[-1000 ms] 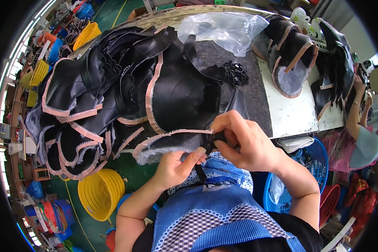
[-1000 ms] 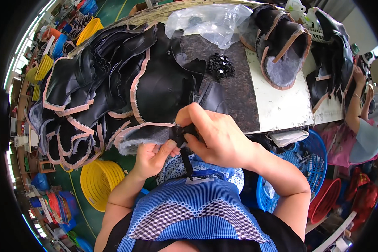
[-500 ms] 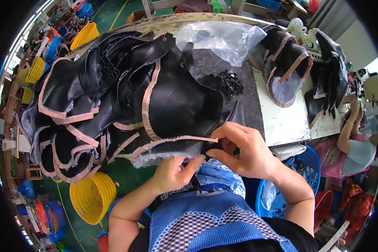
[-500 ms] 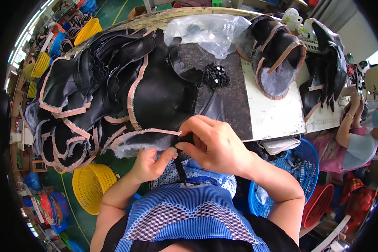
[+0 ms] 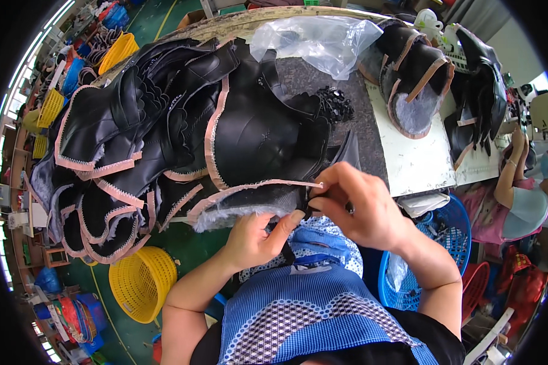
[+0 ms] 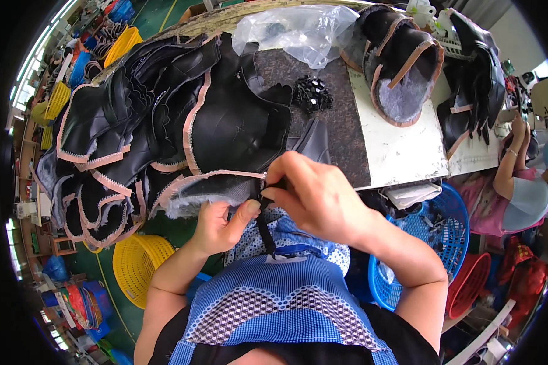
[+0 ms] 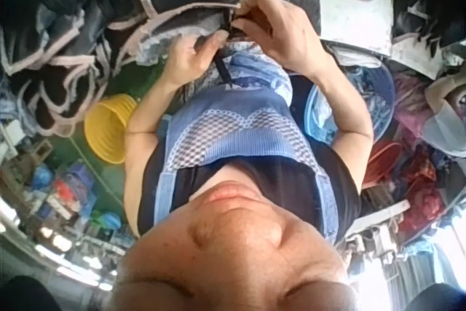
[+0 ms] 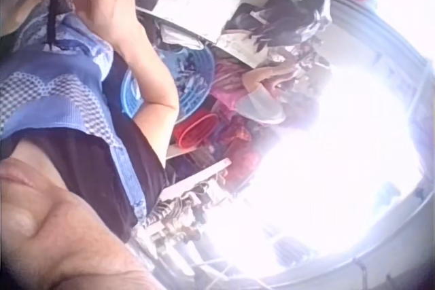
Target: The person attaches zipper sliders onto the zippers of boot uppers by hand, pulls the zippers along the tracks, and sets the assembled uppers aside.
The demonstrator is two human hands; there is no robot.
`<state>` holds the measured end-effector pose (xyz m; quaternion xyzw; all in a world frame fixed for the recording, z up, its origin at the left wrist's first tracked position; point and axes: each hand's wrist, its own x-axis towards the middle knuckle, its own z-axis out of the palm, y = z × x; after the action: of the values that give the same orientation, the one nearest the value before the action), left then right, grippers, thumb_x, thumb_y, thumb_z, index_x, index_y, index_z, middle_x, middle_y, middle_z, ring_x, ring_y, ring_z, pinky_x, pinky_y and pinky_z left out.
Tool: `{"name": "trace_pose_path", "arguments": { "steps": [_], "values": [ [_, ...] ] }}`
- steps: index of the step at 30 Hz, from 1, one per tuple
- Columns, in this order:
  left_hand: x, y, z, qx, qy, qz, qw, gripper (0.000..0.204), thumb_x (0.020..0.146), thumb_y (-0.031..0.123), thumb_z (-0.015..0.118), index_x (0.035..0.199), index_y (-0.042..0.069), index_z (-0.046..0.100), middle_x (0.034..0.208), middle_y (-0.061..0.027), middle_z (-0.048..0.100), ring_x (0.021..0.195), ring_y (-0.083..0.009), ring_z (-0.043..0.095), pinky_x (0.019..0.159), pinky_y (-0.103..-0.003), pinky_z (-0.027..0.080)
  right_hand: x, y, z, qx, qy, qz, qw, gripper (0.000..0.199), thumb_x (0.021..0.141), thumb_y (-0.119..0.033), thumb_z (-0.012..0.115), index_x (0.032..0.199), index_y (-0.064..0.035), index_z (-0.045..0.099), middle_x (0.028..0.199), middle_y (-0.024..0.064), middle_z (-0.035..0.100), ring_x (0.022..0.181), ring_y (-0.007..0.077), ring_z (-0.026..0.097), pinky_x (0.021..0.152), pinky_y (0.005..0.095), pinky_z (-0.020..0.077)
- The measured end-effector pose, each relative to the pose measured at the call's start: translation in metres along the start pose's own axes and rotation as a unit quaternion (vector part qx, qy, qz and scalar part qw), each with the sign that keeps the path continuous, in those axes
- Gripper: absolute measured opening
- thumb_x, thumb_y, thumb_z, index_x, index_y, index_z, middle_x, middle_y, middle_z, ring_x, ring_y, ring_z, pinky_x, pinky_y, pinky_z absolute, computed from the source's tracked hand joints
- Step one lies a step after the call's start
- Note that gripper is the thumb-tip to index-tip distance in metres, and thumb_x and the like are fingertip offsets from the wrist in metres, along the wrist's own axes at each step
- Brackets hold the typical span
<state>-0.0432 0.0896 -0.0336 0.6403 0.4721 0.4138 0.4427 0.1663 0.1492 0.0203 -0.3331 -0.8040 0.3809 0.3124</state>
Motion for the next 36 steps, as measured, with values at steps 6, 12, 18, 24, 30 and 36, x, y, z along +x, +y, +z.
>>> {"name": "trace_pose_path", "arguments": {
  "steps": [6, 12, 18, 24, 30, 36],
  "values": [
    [0.006, -0.002, 0.008, 0.020, 0.022, 0.032, 0.999, 0.013, 0.090, 0.013, 0.068, 0.097, 0.003, 0.067, 0.078, -0.0097, 0.067, 0.070, -0.0238, 0.066, 0.064, -0.033, 0.049, 0.009, -0.002, -0.022, 0.017, -0.070, 0.048, 0.996, 0.018, 0.082, -0.004, 0.068, 0.095, -0.0004, 0.057, 0.086, 0.0134, 0.057, 0.069, 0.0296, 0.063, 0.059, 0.0383, 0.0494],
    [0.014, 0.003, 0.011, 0.080, 0.014, 0.061, 0.995, 0.016, 0.089, 0.016, 0.070, 0.099, 0.004, 0.068, 0.081, -0.0110, 0.069, 0.071, -0.0256, 0.067, 0.064, -0.033, 0.051, 0.007, -0.002, -0.032, -0.014, -0.093, -0.018, 0.995, 0.017, 0.081, -0.005, 0.068, 0.092, -0.0002, 0.055, 0.083, 0.0140, 0.056, 0.069, 0.0318, 0.062, 0.059, 0.0391, 0.0485],
    [0.020, 0.015, 0.006, 0.051, -0.037, 0.015, 0.998, 0.018, 0.091, 0.019, 0.068, 0.101, 0.003, 0.068, 0.080, -0.0105, 0.068, 0.069, -0.0224, 0.066, 0.063, -0.032, 0.050, 0.001, 0.003, -0.028, 0.029, -0.037, 0.002, 0.999, 0.016, 0.082, -0.005, 0.068, 0.090, 0.0007, 0.055, 0.076, 0.0150, 0.057, 0.068, 0.0326, 0.062, 0.059, 0.0388, 0.0482],
    [0.032, 0.023, 0.002, -0.015, -0.137, -0.043, 0.990, 0.021, 0.095, 0.018, 0.063, 0.109, 0.001, 0.064, 0.083, -0.0062, 0.066, 0.071, -0.0136, 0.063, 0.065, -0.029, 0.049, 0.001, 0.007, -0.033, 0.080, -0.068, 0.027, 0.994, 0.012, 0.084, -0.004, 0.067, 0.090, 0.0004, 0.058, 0.076, 0.0095, 0.059, 0.063, 0.0234, 0.060, 0.057, 0.0319, 0.0473],
    [0.022, 0.011, 0.023, -0.098, -0.053, -0.008, 0.994, 0.014, 0.095, 0.012, 0.063, 0.105, 0.002, 0.063, 0.082, -0.0001, 0.059, 0.071, -0.0064, 0.054, 0.064, -0.023, 0.043, -0.012, 0.008, -0.025, 0.036, 0.013, 0.034, 0.999, 0.012, 0.085, -0.003, 0.066, 0.090, 0.0015, 0.055, 0.074, 0.0111, 0.062, 0.062, 0.0222, 0.063, 0.054, 0.0305, 0.0488],
    [0.014, 0.012, 0.021, -0.074, -0.024, 0.009, 0.997, 0.019, 0.092, 0.010, 0.065, 0.108, 0.001, 0.064, 0.084, -0.0024, 0.060, 0.076, -0.0112, 0.055, 0.070, -0.026, 0.044, -0.015, 0.009, -0.014, 0.140, 0.007, 0.074, 0.987, 0.015, 0.083, -0.001, 0.065, 0.088, 0.0007, 0.050, 0.070, 0.0145, 0.056, 0.060, 0.0316, 0.059, 0.054, 0.0379, 0.0448]
  ]
}}
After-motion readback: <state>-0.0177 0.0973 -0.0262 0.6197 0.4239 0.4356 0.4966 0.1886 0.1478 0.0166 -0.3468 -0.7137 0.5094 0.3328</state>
